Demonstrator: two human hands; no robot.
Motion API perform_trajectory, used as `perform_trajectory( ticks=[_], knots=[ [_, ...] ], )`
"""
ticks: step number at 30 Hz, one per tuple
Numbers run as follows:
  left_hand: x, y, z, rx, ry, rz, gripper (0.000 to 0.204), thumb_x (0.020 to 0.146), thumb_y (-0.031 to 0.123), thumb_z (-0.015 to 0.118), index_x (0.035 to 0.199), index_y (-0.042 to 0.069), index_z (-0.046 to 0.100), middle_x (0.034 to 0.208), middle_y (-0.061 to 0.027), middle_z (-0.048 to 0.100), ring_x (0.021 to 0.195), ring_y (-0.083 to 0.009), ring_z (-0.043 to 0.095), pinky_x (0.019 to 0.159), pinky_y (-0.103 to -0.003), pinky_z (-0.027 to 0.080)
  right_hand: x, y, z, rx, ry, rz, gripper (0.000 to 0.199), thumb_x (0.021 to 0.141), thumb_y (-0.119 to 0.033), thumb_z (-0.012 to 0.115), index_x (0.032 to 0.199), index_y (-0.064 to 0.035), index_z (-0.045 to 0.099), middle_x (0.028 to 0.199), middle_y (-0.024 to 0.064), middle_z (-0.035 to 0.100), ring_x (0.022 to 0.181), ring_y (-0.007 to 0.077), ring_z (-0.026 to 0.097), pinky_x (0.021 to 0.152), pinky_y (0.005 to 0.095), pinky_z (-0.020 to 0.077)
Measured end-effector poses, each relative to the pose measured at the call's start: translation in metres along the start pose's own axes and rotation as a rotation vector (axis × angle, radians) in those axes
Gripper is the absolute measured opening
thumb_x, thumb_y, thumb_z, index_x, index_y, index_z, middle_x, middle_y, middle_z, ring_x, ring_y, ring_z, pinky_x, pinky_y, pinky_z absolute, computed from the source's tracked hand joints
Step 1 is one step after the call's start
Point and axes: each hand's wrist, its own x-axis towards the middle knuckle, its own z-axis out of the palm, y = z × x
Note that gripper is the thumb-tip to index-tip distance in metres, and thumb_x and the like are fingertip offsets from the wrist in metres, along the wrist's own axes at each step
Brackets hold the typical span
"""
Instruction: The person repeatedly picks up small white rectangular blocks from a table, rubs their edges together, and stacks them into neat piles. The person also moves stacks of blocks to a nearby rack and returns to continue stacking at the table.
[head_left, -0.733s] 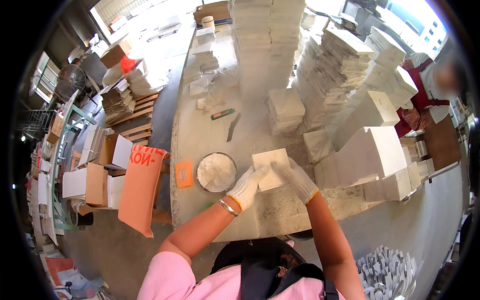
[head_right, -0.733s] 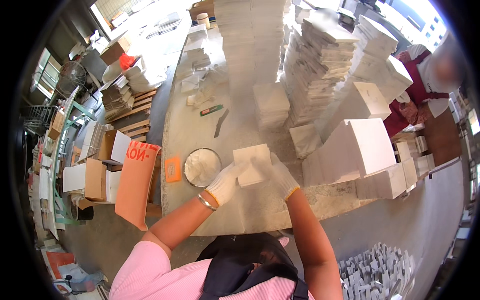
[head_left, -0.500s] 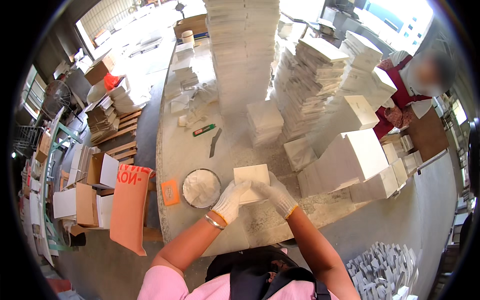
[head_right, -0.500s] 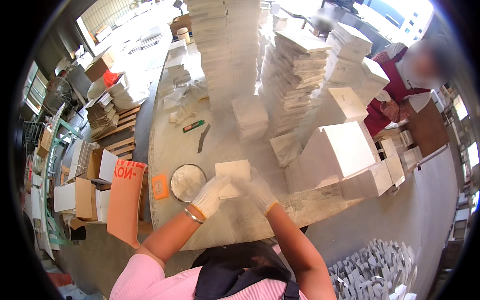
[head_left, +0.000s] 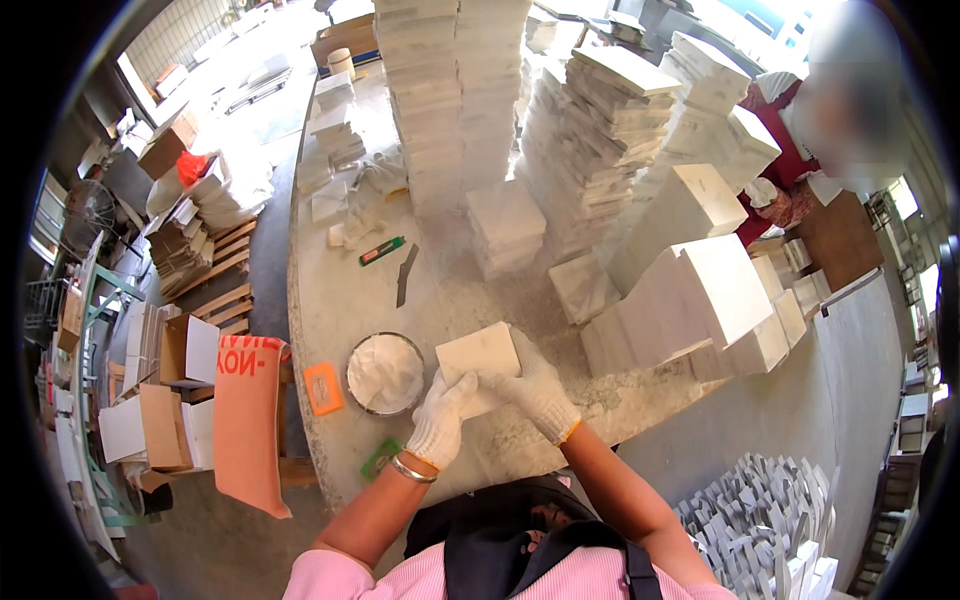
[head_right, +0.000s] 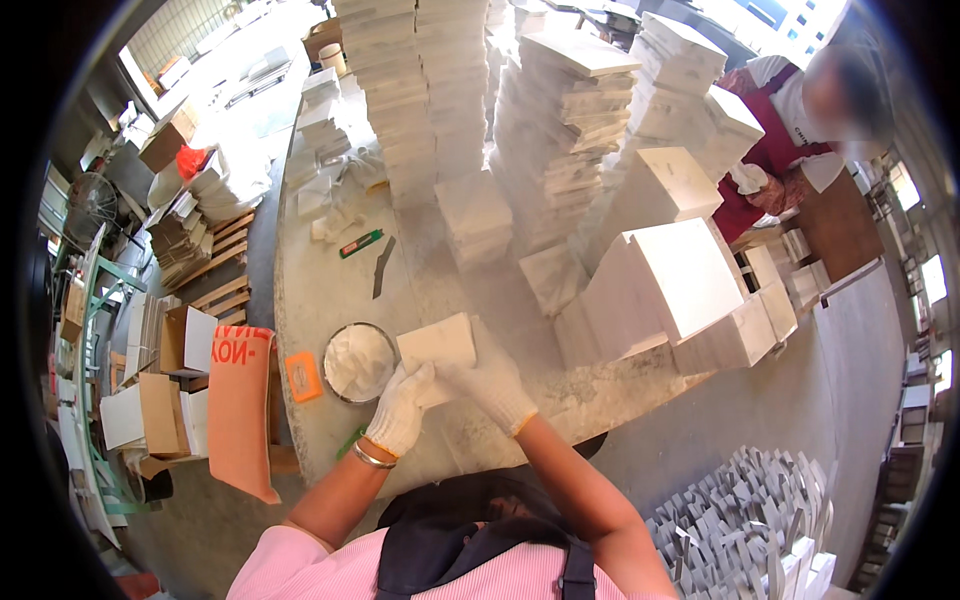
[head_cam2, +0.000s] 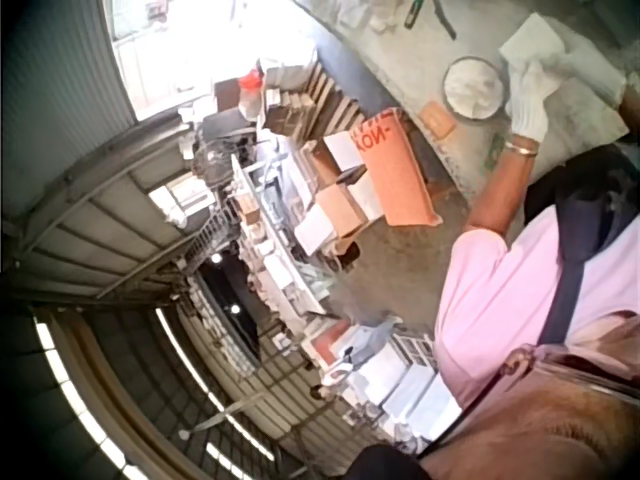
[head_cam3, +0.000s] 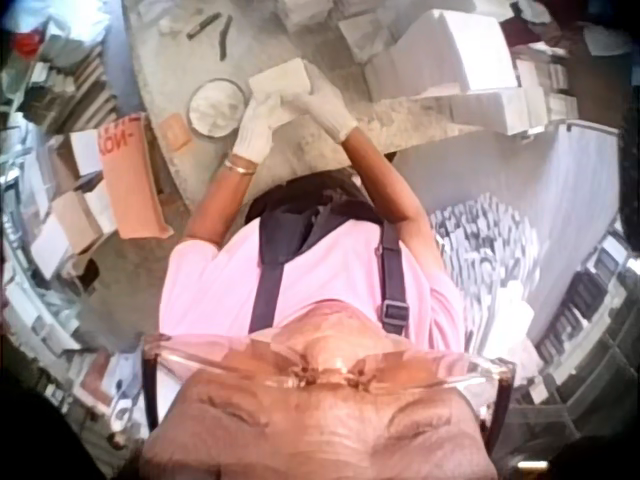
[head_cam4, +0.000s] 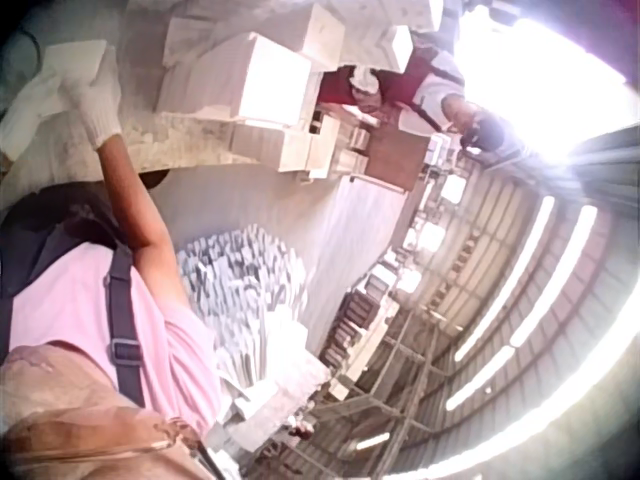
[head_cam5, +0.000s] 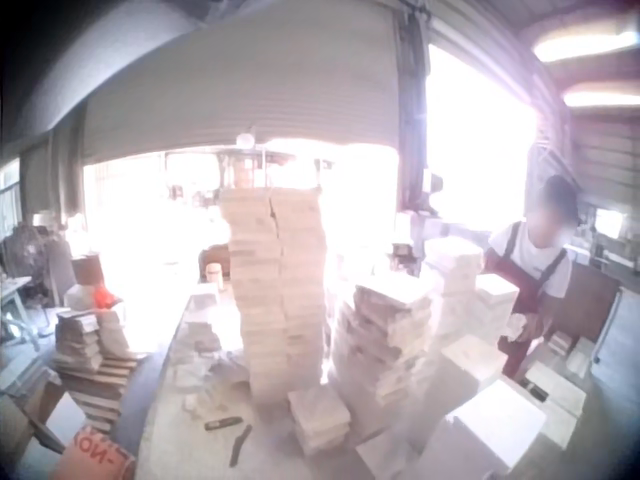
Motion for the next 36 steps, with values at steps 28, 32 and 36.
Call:
perform_trajectory(
  ticks=[28, 32, 36],
  knots=[
    [-0.001, -0.127, 0.017, 1.256, -0.144, 0.76, 0.108, 0.063, 0.03, 0.089, 0.149, 0.0, 0.032, 0.126, -0.0233, 0.057, 0.116, -0.0376, 0.06, 0.095, -0.043, 0.053, -0.106, 0.105, -0.105, -0.243, -0.011, -0.015, 0.111, 0.055, -0.027, 0.096, 0.146, -0.0025, 0.038, 0.135, 0.0169, 0.054, 0.126, 0.032, 0.053, 0.108, 0.0388, 0.0436],
    [-0.004, -0.129, 0.023, 1.223, -0.198, 0.852, 0.105, 0.064, 0.029, 0.09, 0.148, 0.001, 0.032, 0.126, -0.0224, 0.058, 0.114, -0.0376, 0.062, 0.094, -0.043, 0.053, -0.111, 0.19, -0.101, 0.372, -0.039, 0.179, 0.112, 0.055, -0.027, 0.097, 0.147, -0.0023, 0.037, 0.134, 0.0168, 0.055, 0.127, 0.0314, 0.053, 0.105, 0.038, 0.0461],
    [-0.007, -0.143, 0.019, 1.12, -0.216, 0.81, 0.113, 0.068, 0.025, 0.088, 0.155, 0.0, 0.019, 0.127, -0.0206, 0.059, 0.114, -0.0341, 0.064, 0.096, -0.041, 0.054, -0.118, 0.151, -0.094, -0.455, 0.029, -0.306, 0.122, 0.056, -0.031, 0.097, 0.153, -0.0028, 0.029, 0.136, 0.0186, 0.052, 0.126, 0.0317, 0.055, 0.103, 0.0377, 0.0485]
  ],
)
